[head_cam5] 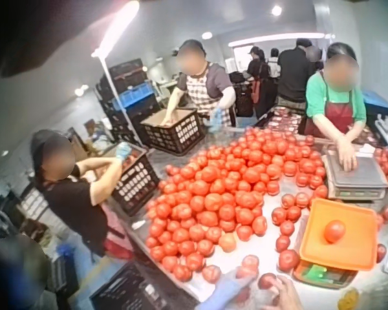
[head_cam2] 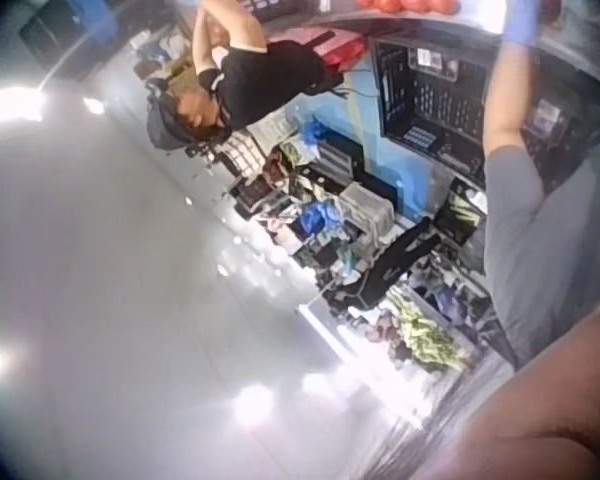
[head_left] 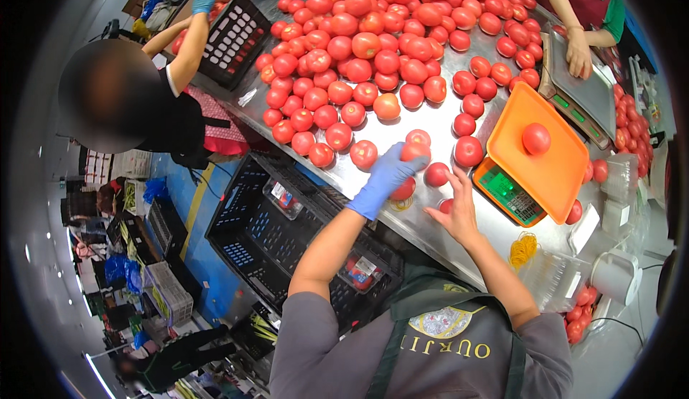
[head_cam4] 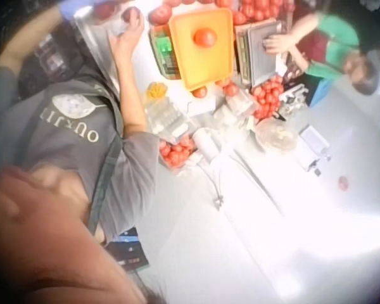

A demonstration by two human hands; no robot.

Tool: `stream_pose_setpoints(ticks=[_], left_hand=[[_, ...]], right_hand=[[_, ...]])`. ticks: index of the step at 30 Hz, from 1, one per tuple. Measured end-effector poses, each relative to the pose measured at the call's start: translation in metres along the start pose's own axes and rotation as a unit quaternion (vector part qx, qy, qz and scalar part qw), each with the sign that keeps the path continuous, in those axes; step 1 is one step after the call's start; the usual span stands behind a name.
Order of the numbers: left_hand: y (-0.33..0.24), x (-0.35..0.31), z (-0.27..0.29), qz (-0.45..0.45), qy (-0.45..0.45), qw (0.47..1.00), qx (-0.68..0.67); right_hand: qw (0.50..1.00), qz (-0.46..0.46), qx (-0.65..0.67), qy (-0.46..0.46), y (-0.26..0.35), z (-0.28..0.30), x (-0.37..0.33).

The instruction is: The person places tomatoes from a large pile onto a digital scale, then transfers them into clear plastic containers. The person seals the containers with lids and labels them before placing them into a black crate. The process is repeated continuously throughout the clip.

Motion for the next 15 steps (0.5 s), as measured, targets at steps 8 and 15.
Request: stream_pose_setpoints(ticks=[8,15], left_hand=[[-0.007,0.003,0.092,-0.131,-0.187,0.970,0.080],[0.003,0.000,0.144,-0.103,-0.218,0.766,0.595]], right_hand=[[0.994,0.042,-0.028,-0.099,0.017,0.061,0.038],[0.926,-0.134,-0.179,-0.304,-0.102,0.279,-0.006]])
Point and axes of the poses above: each hand's wrist, its own x-axis towards the middle knuckle, its own z-axis out of the back of the hand, y = z × x, the point moved 9 cm from there along x, towards the middle knuckle, and after that the axes turned 8 degrees about x, right-handed, at the moved point
